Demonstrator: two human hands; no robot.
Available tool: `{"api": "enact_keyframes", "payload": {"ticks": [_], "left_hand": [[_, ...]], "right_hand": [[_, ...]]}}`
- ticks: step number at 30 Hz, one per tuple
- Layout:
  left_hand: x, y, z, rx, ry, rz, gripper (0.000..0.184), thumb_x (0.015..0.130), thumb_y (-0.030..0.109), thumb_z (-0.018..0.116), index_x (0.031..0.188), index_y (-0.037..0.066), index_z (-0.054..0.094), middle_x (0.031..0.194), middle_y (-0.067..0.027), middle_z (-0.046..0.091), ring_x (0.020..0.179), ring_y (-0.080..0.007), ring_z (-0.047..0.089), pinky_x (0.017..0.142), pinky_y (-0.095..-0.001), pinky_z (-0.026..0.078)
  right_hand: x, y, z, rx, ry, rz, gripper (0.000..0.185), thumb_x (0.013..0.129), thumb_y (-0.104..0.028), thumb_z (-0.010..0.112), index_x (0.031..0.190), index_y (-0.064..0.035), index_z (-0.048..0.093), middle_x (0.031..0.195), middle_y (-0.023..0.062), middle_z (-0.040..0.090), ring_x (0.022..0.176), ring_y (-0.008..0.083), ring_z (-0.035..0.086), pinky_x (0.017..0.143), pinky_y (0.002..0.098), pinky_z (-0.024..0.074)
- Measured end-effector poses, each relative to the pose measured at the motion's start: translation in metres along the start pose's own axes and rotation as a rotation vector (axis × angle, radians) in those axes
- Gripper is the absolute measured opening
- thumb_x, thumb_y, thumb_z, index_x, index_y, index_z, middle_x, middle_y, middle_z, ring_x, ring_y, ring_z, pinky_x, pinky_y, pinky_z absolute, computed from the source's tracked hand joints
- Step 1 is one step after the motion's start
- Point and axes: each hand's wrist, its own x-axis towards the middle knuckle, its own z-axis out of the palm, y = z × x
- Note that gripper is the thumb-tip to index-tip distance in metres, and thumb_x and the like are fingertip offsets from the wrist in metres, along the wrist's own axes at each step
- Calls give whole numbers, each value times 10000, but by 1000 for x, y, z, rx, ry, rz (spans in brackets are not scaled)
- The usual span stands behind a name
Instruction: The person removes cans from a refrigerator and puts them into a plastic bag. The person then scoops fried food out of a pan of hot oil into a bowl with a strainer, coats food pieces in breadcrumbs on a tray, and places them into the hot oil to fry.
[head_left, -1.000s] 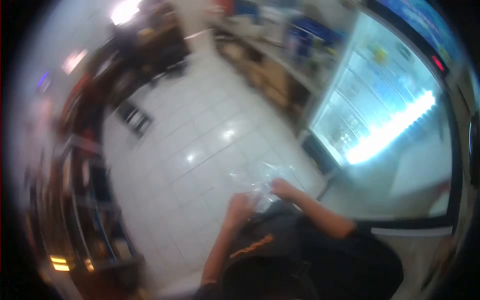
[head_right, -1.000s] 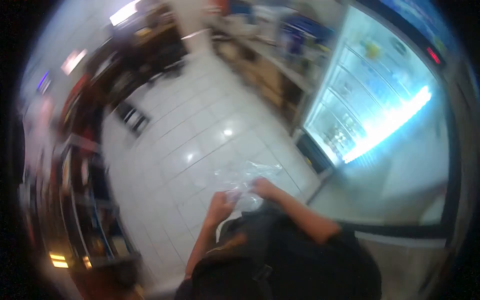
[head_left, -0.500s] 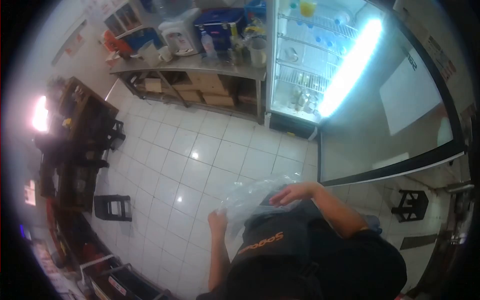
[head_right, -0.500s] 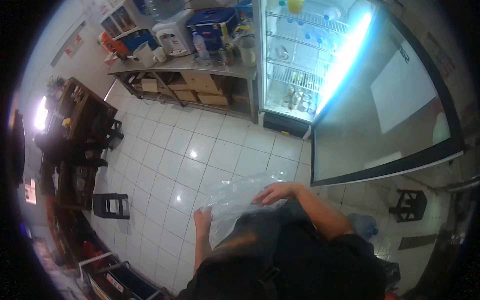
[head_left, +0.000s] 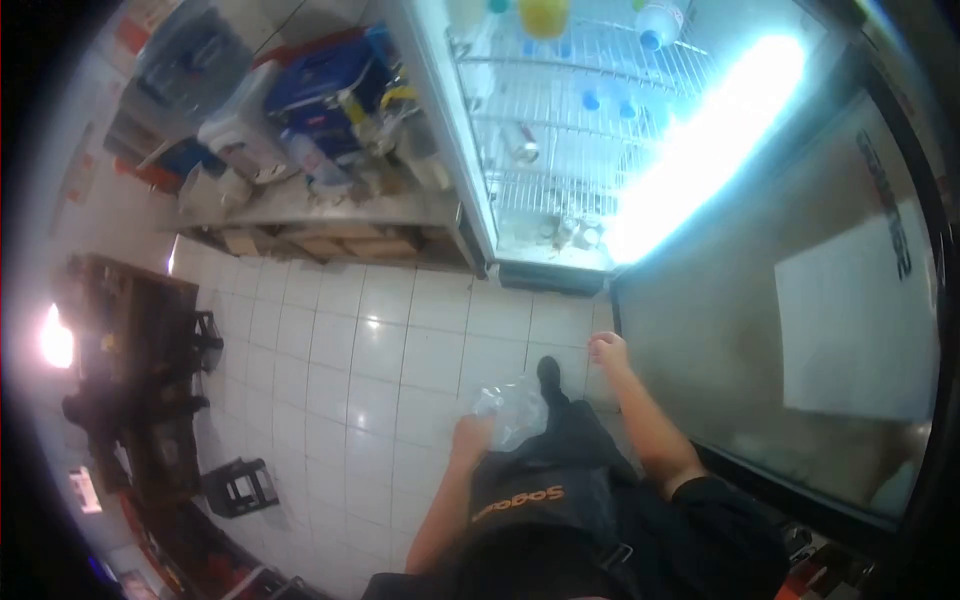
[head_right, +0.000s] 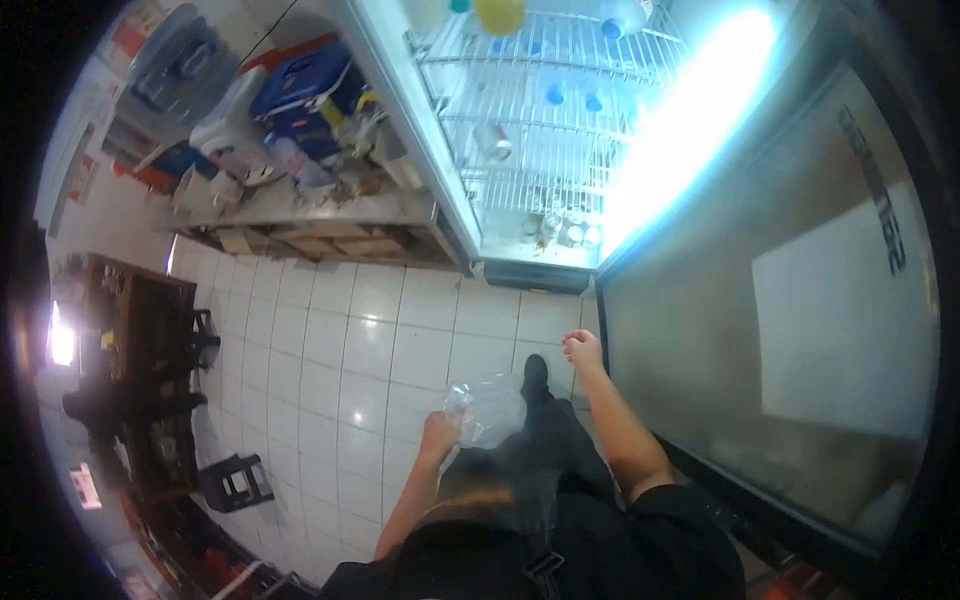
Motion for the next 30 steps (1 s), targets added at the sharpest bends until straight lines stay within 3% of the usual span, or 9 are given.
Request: {"api": "enact_keyframes", "payload": {"ticks": [7,9,11,14,16,18,22,24,30], "left_hand": [[138,76,29,-375,-176,-105,504,875,375,556,764,-116,580,699,-272,575,633,-365,580,596,-448,450],[167,106,29,-628,-113,-135,465,880,469,571,770,23,500,596,0,460,503,-126,450,458,-294,385],[244,50,59,-507,-195,51,464,876,466,579,830,12,492,636,-12,476,524,-116,457,465,-283,383],[309,52,77,-481,-449,-130,437,889,432,574,960,6,500,708,-17,504,585,-94,477,493,-255,385],[358,21,107,-353,-646,95,454,931,400,495,650,48,547,551,-49,509,519,-159,519,524,-304,414],[393,-3,134,-386,-770,118,464,934,406,482,652,47,561,563,-48,527,530,-148,522,539,-292,417],[423,-25,165,-329,-540,391,439,941,387,472,698,38,580,571,-38,530,550,-132,526,553,-282,422],[424,-26,163,-375,-461,343,401,944,361,476,751,26,585,576,-25,527,554,-128,520,562,-268,423],[438,-39,170,-522,-392,235,368,945,378,492,844,31,562,660,-45,546,561,-136,532,525,-277,426]], "right_hand": [[220,1,18,-581,259,-207,254,768,-118,574,990,-17,643,929,146,663,836,286,630,775,364,492],[293,-3,26,-535,318,-289,247,767,-161,580,959,-35,672,973,185,663,948,302,634,860,376,475],[363,-4,29,-602,422,-467,246,778,-168,547,943,-36,674,965,205,656,963,328,624,853,398,477],[444,-1,28,-799,500,-482,274,783,-181,524,974,-29,650,988,215,642,984,363,603,853,430,468],[497,24,24,-948,512,-437,317,777,-201,519,1022,-25,615,1024,215,625,1005,393,578,865,469,446],[552,71,22,-1010,594,-464,321,766,-235,552,1015,-47,626,1062,183,612,1064,360,538,926,451,394],[523,78,48,-847,646,-698,336,723,-295,629,988,-90,646,1133,154,564,1059,350,498,963,435,321],[507,80,63,-910,834,-700,335,720,-281,639,1009,-111,634,1141,136,526,1088,370,449,949,484,314],[498,82,57,-990,750,-792,382,707,-115,631,1084,-139,582,1140,118,524,1133,361,426,923,482,328]]}}
